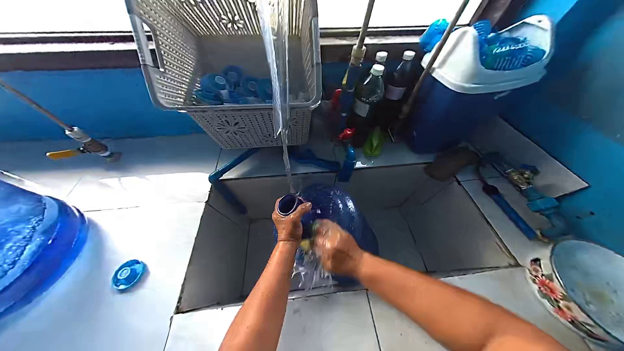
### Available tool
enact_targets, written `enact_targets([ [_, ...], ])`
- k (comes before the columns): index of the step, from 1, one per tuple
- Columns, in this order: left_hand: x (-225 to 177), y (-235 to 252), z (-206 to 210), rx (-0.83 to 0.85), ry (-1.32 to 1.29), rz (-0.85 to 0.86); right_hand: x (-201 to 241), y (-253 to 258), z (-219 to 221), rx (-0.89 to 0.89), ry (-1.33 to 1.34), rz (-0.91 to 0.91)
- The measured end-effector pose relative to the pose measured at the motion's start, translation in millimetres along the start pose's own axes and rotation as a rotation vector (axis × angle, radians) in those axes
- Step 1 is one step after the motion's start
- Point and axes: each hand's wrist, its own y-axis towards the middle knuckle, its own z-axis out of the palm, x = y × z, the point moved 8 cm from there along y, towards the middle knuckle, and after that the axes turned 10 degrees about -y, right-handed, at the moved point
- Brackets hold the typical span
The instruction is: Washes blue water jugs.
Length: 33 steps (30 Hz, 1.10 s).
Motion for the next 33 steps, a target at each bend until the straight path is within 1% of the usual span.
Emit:
enact_targets([
  [1, 2, -1, -1, 0.081, -0.002, -0.028, -19, 23, -1, 0.148, 0.012, 0.098],
  [2, 4, -4, -1, 0.185, -0.011, -0.039, -49, 49, 1, 0.325, 0.038, 0.237],
  [3, 5, -8, 0, 0.283, -0.027, -0.036, -82, 72, 5, 0.427, 0.037, 0.349],
  [4, 6, -8, 0, 0.331, -0.043, -0.019, -103, 85, 10, 0.491, 0.028, 0.411],
  [5, 5, -3, -6, 0.296, -0.049, 0.003, -101, 85, 13, 0.487, 0.004, 0.396],
  [6, 2, 7, -14, 0.186, -0.028, 0.028, -80, 75, 15, 0.393, -0.014, 0.304],
  [8, -4, 27, -26, -0.095, 0.059, 0.033, -11, 30, 20, 0.075, 0.003, -0.037],
  [9, -5, 33, -27, -0.19, 0.083, 0.005, 17, 9, 23, -0.025, 0.062, -0.178],
  [10, -5, 34, -25, -0.203, 0.099, -0.022, 31, 1, 24, -0.076, 0.091, -0.274],
  [11, -4, 33, -22, -0.131, 0.092, -0.042, 29, 9, 20, -0.041, 0.093, -0.28],
  [12, -3, 31, -22, -0.026, 0.06, -0.052, 12, 29, 13, 0.039, 0.102, -0.194],
  [13, 1, 29, -26, 0.085, -0.011, -0.064, -18, 51, 11, 0.173, 0.14, -0.041],
  [14, 5, 25, -38, 0.169, -0.084, -0.091, -58, 64, 17, 0.292, 0.186, 0.125],
  [15, 9, 25, -56, 0.179, -0.129, -0.109, -102, 61, 33, 0.353, 0.196, 0.274],
  [16, 9, 29, -79, 0.08, -0.128, -0.097, -143, 43, 59, 0.386, 0.188, 0.396],
  [17, 7, 35, -105, -0.129, -0.04, -0.064, -176, 15, 87, 0.442, 0.167, 0.509],
  [18, 2, 39, -126, -0.39, 0.076, -0.061, -194, -9, 104, 0.505, 0.153, 0.577],
  [19, -4, 42, -137, -0.597, 0.158, -0.091, -195, -16, 109, 0.567, 0.17, 0.609],
  [20, -5, 41, -135, -0.659, 0.21, -0.117, -182, -9, 104, 0.6, 0.219, 0.625],
  [21, -2, 40, -120, -0.591, 0.22, -0.118, -162, 10, 89, 0.583, 0.301, 0.631],
  [22, 4, 43, -102, -0.437, 0.17, -0.103, -148, 36, 73, 0.5, 0.386, 0.632],
  [23, 13, 44, -88, -0.258, 0.085, -0.111, -144, 55, 63, 0.433, 0.427, 0.619],
  [24, 23, 43, -87, -0.145, 0.012, -0.146, -151, 58, 66, 0.411, 0.419, 0.608],
  [25, 29, 40, -96, -0.155, 0.0, -0.182, -169, 45, 79, 0.433, 0.369, 0.595],
  [26, 27, 37, -113, -0.291, 0.053, -0.202, -191, 24, 96, 0.477, 0.304, 0.59],
  [27, 21, 35, -132, -0.469, 0.108, -0.228, -204, 8, 106, 0.55, 0.242, 0.568],
  [28, 15, 34, -142, -0.58, 0.152, -0.248, -203, 3, 108, 0.61, 0.216, 0.555],
  [29, 11, 32, -137, -0.641, 0.198, -0.248, -191, 9, 102, 0.639, 0.228, 0.567],
  [30, 10, 30, -123, -0.64, 0.211, -0.23, -171, 23, 92, 0.63, 0.265, 0.568],
  [31, 13, 33, -106, -0.549, 0.163, -0.202, -153, 42, 79, 0.574, 0.311, 0.566],
  [32, 21, 35, -92, -0.397, 0.065, -0.187, -150, 56, 70, 0.496, 0.338, 0.567],
  [33, 30, 34, -88, -0.262, -0.027, -0.208, -160, 53, 71, 0.438, 0.328, 0.585],
])
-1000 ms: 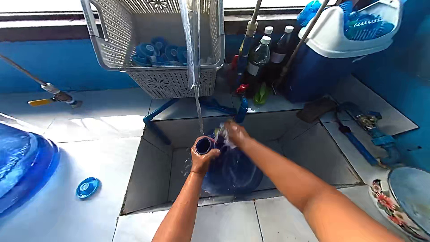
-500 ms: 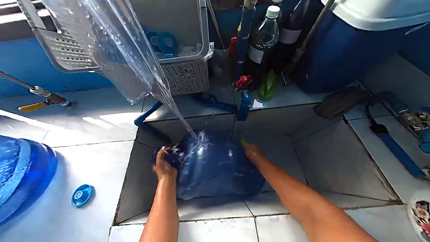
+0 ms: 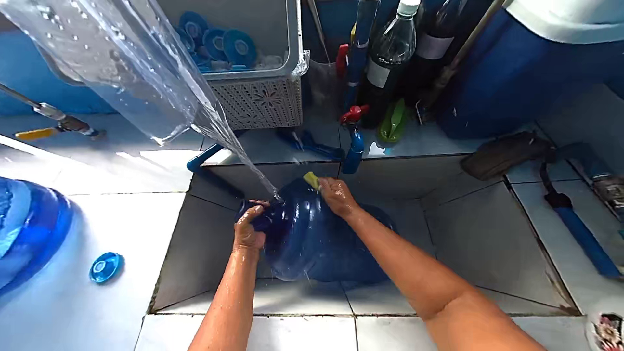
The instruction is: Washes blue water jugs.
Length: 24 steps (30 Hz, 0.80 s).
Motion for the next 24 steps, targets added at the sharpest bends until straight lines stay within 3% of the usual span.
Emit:
enact_targets([
  [1, 5, 0, -9, 0.007, -0.032, -0.029, -30, 1, 6, -0.002, -0.026, 0.043],
  [3, -5, 6, -39, -0.281, 0.027, -0.065, -99, -3, 20, 0.103, -0.159, 0.165],
  [4, -12, 8, -47, -0.383, 0.055, -0.066, -109, -8, 23, 0.155, -0.202, 0.209],
  [6, -17, 0, -32, -0.427, 0.099, -0.01, -79, -25, 16, 0.088, -0.159, 0.194],
  [7, -19, -1, -17, -0.346, 0.081, 0.024, -47, -34, 8, -0.066, -0.092, 0.103],
  [9, -12, 3, -3, -0.17, 0.018, 0.062, 19, -65, 10, -0.423, -0.03, -0.273],
  [10, -5, 4, -7, -0.188, -0.008, 0.049, 49, -83, 23, -0.5, -0.044, -0.499],
  [12, 1, -4, -10, -0.298, -0.026, -0.016, 108, -100, 49, -0.326, -0.26, -0.766],
  [13, 1, -12, -3, -0.264, -0.011, -0.026, 127, -92, 50, -0.141, -0.42, -0.724],
  [15, -3, -27, 18, -0.034, -0.002, 0.014, 136, -36, 27, 0.228, -0.546, -0.379],
  [17, -5, -27, 36, 0.175, -0.028, 0.095, 115, 16, 0, 0.29, -0.607, -0.169],
  [19, -9, -12, 33, 0.174, -0.06, 0.12, 119, -3, 11, 0.182, -0.638, -0.287],
  [22, -9, 1, 24, 0.127, -0.071, 0.047, 141, -92, 55, -0.045, -0.526, -0.699],
  [24, -8, -8, 29, 0.235, -0.051, 0.004, 138, -83, 41, -0.021, -0.471, -0.612],
])
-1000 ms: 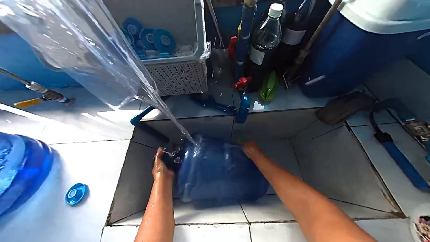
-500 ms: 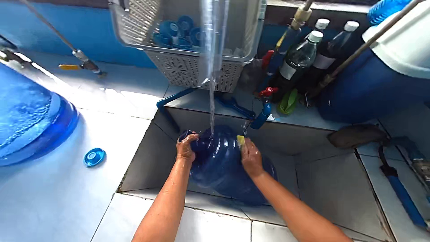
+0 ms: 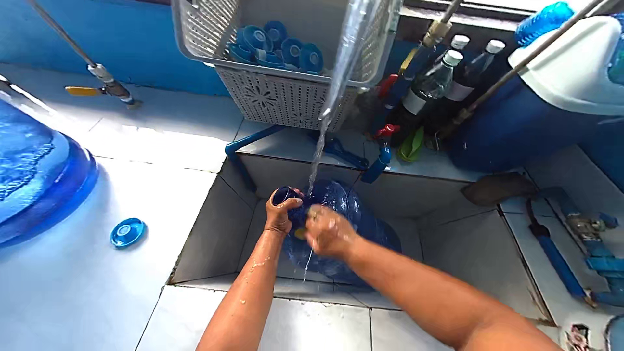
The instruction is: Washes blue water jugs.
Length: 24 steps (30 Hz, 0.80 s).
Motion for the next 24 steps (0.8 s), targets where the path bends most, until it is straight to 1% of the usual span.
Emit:
enact_targets([
  [1, 1, -4, 4, 0.057, 0.006, -0.002, -30, 13, -9, 0.057, 0.079, 0.119],
  [2, 4, -7, 6, 0.089, 0.009, 0.009, -66, 24, -16, 0.051, 0.163, 0.237],
  [3, 7, -9, 3, 0.07, 0.002, 0.035, -94, 27, -18, 0.036, 0.209, 0.335],
  [4, 7, -9, -4, -0.017, -0.005, 0.082, -101, 21, -16, -0.008, 0.195, 0.357],
  [5, 4, -5, -14, -0.153, 0.0, 0.133, -83, 9, -10, -0.105, 0.148, 0.296],
  [6, 0, -4, -25, -0.321, 0.022, 0.16, -49, -12, 4, -0.223, 0.102, 0.161],
  [7, -2, -4, -35, -0.461, 0.036, 0.151, -10, -37, 22, -0.34, 0.089, -0.002],
  [8, -3, -6, -40, -0.52, 0.046, 0.12, 20, -56, 35, -0.44, 0.08, -0.169],
  [9, -3, -7, -40, -0.493, 0.059, 0.089, 37, -65, 40, -0.514, 0.051, -0.279],
  [10, -4, -7, -37, -0.401, 0.062, 0.069, 40, -60, 33, -0.525, 0.022, -0.293],
  [11, -4, -6, -31, -0.292, 0.05, 0.061, 27, -45, 18, -0.476, 0.008, -0.221],
  [12, -3, -4, -27, -0.206, 0.033, 0.061, -1, -28, 3, -0.366, 0.041, -0.086],
  [13, 0, -3, -28, -0.164, 0.022, 0.06, -41, -18, -2, -0.25, 0.127, 0.076],
  [14, 2, -1, -34, -0.172, 0.026, 0.058, -90, -21, 7, -0.19, 0.203, 0.247],
  [15, 2, 0, -47, -0.259, 0.048, 0.062, -139, -36, 30, -0.153, 0.255, 0.406],
  [16, -2, 2, -62, -0.429, 0.099, 0.07, -180, -58, 61, -0.081, 0.28, 0.549],
  [17, -6, 5, -75, -0.599, 0.16, 0.054, -205, -77, 83, 0.039, 0.282, 0.659],
  [18, -9, 6, -81, -0.703, 0.214, 0.022, -209, -84, 91, 0.164, 0.296, 0.726],
  [19, -7, 2, -79, -0.729, 0.263, -0.006, -196, -84, 88, 0.241, 0.336, 0.76],
  [20, -4, 1, -67, -0.684, 0.272, -0.008, -173, -73, 74, 0.223, 0.4, 0.738],
  [21, -3, 4, -48, -0.564, 0.243, 0.02, -154, -52, 49, 0.127, 0.494, 0.691],
  [22, 2, 5, -31, -0.382, 0.183, 0.035, -144, -34, 29, 0.013, 0.565, 0.635],
  [23, 9, 5, -22, -0.202, 0.117, 0.013, -149, -26, 24, -0.068, 0.571, 0.607],
  [24, 17, 4, -27, -0.116, 0.076, -0.032, -166, -32, 36, -0.084, 0.528, 0.604],
])
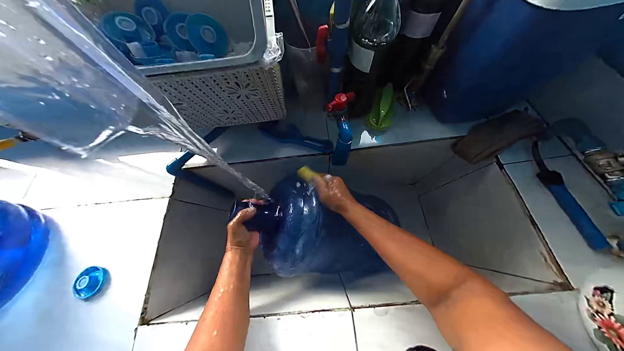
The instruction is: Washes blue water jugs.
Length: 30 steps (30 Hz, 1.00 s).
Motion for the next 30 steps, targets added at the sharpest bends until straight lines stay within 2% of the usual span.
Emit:
enact_targets([
  [1, 3, 1, -17, -0.054, -0.002, -0.02, -38, 1, 7, 0.029, -0.073, 0.039],
  [3, -8, 7, -48, -0.332, 0.083, -0.064, -103, -2, 8, 0.134, -0.184, 0.208],
  [4, -11, 6, -54, -0.435, 0.082, -0.069, -108, -7, 9, 0.194, -0.213, 0.29],
  [5, -14, 1, -49, -0.5, 0.094, -0.04, -96, -16, 12, 0.228, -0.236, 0.295],
  [6, -16, 1, -36, -0.48, 0.093, 0.001, -72, -26, 16, 0.197, -0.239, 0.222],
  [7, -17, 5, -23, -0.373, 0.053, 0.031, -42, -37, 17, 0.068, -0.2, 0.103],
  [9, -10, 9, -14, -0.159, -0.042, 0.024, 16, -70, 33, -0.247, -0.029, -0.278],
  [10, -6, 5, -15, -0.189, -0.054, 0.013, 49, -87, 47, -0.31, 0.026, -0.52],
  [11, -2, -1, -15, -0.248, -0.07, -0.005, 82, -96, 59, -0.278, -0.008, -0.716],
  [12, 1, -7, -10, -0.273, -0.058, -0.01, 112, -96, 64, -0.192, -0.167, -0.808],
  [13, 1, -13, -1, -0.215, -0.06, 0.0, 135, -82, 60, 0.004, -0.347, -0.742],
  [14, 0, -16, 7, -0.089, -0.086, 0.025, 145, -56, 49, 0.238, -0.423, -0.566],
  [15, -1, -17, 13, 0.045, -0.122, 0.038, 139, -23, 34, 0.369, -0.382, -0.366],
  [16, -1, -15, 15, 0.132, -0.151, 0.028, 116, 9, 18, 0.351, -0.263, -0.197],
  [17, 0, -10, 9, 0.146, -0.167, 0.007, 78, 34, 9, 0.272, -0.119, -0.061],
  [18, 0, -6, -5, 0.056, -0.146, -0.003, 28, 42, 11, 0.203, -0.027, 0.035],
  [19, -4, 1, -22, -0.132, -0.069, 0.0, -28, 40, 17, 0.148, -0.025, 0.113],
  [20, -8, 4, -41, -0.356, 0.012, -0.02, -78, 29, 21, 0.159, -0.09, 0.208],
  [21, -12, 5, -54, -0.509, 0.068, -0.052, -109, 12, 20, 0.201, -0.147, 0.302],
  [22, -15, 3, -56, -0.577, 0.1, -0.065, -118, -4, 16, 0.242, -0.178, 0.362],
  [23, -20, 1, -47, -0.565, 0.112, -0.04, -109, -19, 13, 0.255, -0.188, 0.365],
  [24, -25, 2, -32, -0.443, 0.085, 0.007, -87, -31, 11, 0.212, -0.176, 0.298],
  [25, -26, 5, -18, -0.253, 0.015, 0.047, -55, -44, 10, 0.097, -0.16, 0.155],
  [26, -23, 8, -11, -0.096, -0.069, 0.056, -22, -61, 14, -0.078, -0.115, -0.05],
  [27, -17, 7, -12, -0.048, -0.115, 0.051, 11, -77, 27, -0.238, -0.058, -0.306],
  [28, -12, 2, -15, -0.123, -0.109, 0.047, 47, -88, 42, -0.305, -0.015, -0.56],
  [29, -9, -5, -18, -0.242, -0.109, 0.011, 82, -91, 53, -0.272, -0.046, -0.742],
  [30, -9, -11, -15, -0.309, -0.064, -0.019, 114, -83, 56, -0.189, -0.164, -0.809],
])
